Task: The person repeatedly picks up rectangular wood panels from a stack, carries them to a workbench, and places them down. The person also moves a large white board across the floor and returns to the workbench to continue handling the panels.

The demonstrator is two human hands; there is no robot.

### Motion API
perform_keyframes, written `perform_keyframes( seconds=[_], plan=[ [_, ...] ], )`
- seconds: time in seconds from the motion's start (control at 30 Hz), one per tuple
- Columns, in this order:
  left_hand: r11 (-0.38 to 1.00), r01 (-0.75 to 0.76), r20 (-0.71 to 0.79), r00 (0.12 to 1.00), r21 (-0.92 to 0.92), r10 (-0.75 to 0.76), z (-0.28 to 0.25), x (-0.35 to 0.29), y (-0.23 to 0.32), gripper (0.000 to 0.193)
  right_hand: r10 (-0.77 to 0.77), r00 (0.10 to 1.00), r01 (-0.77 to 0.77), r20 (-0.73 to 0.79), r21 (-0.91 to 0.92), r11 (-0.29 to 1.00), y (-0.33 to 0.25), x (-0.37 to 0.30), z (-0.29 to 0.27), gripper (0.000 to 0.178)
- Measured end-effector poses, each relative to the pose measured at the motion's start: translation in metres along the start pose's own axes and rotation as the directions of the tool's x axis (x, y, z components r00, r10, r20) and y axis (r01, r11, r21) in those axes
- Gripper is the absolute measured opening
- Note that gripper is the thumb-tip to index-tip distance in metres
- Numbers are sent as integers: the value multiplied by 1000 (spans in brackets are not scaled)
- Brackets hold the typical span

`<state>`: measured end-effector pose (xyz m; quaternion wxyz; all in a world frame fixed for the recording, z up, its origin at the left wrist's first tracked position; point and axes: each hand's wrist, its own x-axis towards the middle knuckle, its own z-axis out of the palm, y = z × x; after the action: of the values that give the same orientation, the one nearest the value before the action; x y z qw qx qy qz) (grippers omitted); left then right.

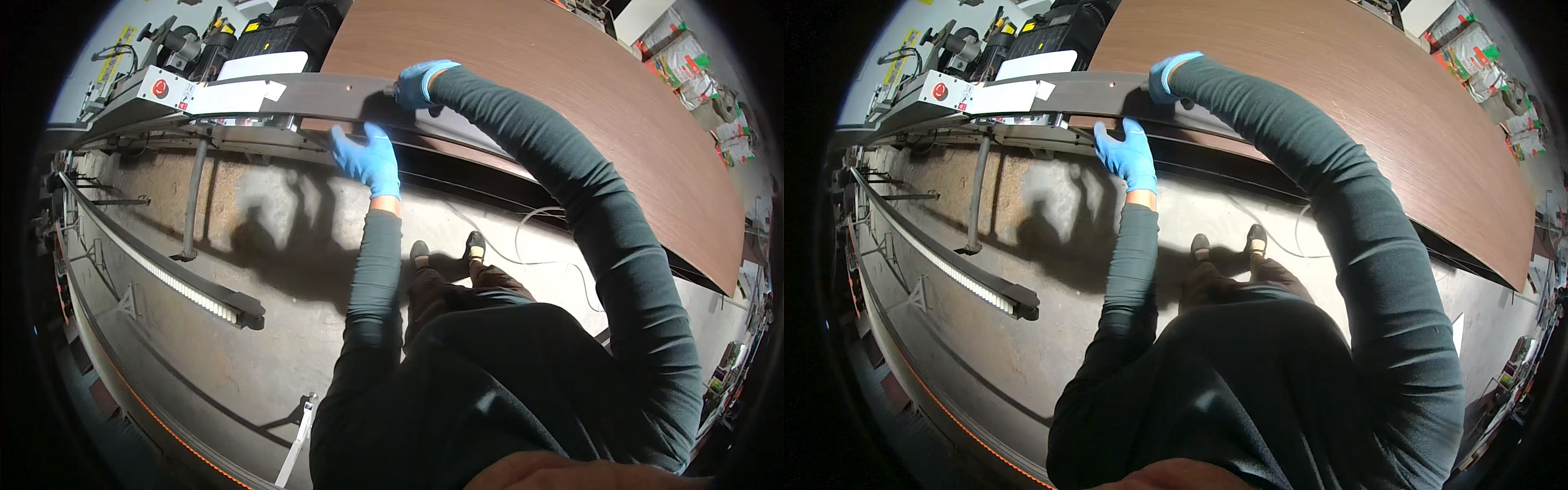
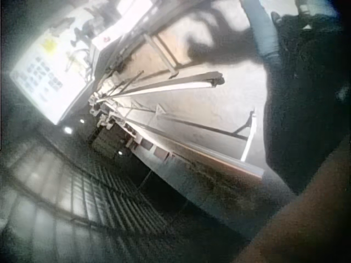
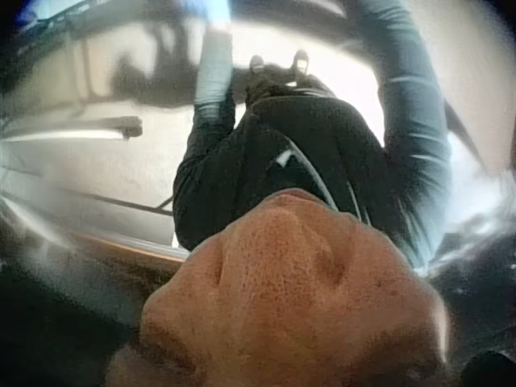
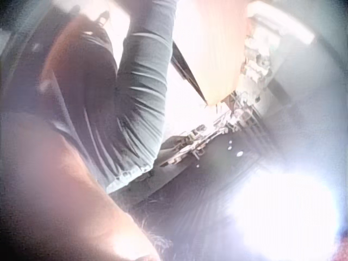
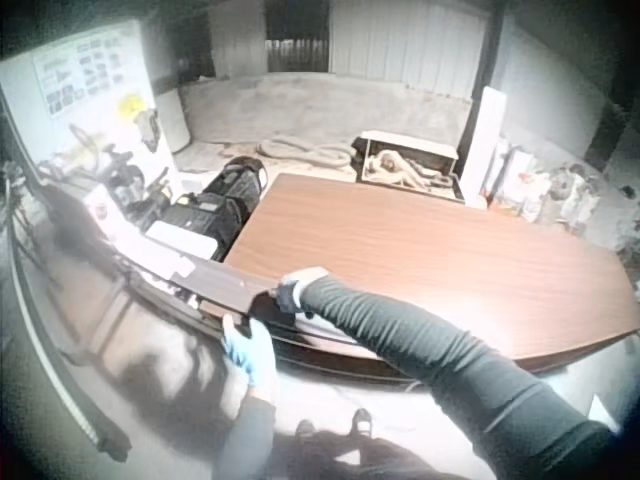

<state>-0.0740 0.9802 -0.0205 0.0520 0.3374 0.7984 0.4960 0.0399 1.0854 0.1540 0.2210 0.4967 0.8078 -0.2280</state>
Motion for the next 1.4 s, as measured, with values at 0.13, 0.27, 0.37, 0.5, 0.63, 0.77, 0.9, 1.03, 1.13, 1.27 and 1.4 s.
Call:
perform_keyframes(
  seconds=[0.13,0.27,0.37,0.5,0.63,0.77,0.9,1.03,1.13,1.27,1.4],
  plan=[
    [884,339,123,941,-322,-316,5,2,-15,76,56,989,-10,-133,322,947,36,14,13,40],
    [679,548,297,836,-489,-461,14,19,-16,106,73,993,-98,89,329,939,88,-2,43,57],
    [529,663,383,743,-530,-548,25,29,-12,115,36,994,-6,-102,286,958,113,-29,83,61],
    [334,760,629,649,-557,-428,42,-1,-3,81,8,989,11,-145,129,992,157,-87,137,75],
    [103,867,804,492,-488,-334,46,-73,6,52,81,987,-57,-136,175,983,190,-156,168,58],
    [-63,880,870,451,-471,-201,23,-123,14,36,7,997,14,-82,263,965,199,-208,158,39],
    [30,842,835,538,-538,-114,-7,-181,27,41,-93,983,99,158,-27,995,188,-205,128,35],
    [56,869,846,493,-492,-202,-26,-247,40,35,-207,976,218,68,-240,946,155,-177,100,28],
    [376,746,720,651,-550,-238,-40,-281,54,28,-262,965,240,-6,-383,892,128,-184,82,27],
    [352,690,667,716,-632,-206,-75,-281,68,25,-352,934,330,56,-509,795,98,-231,78,28],
    [531,554,596,795,-641,-111,-137,-257,59,30,-396,918,321,19,-622,714,57,-275,89,34]
  ],
)
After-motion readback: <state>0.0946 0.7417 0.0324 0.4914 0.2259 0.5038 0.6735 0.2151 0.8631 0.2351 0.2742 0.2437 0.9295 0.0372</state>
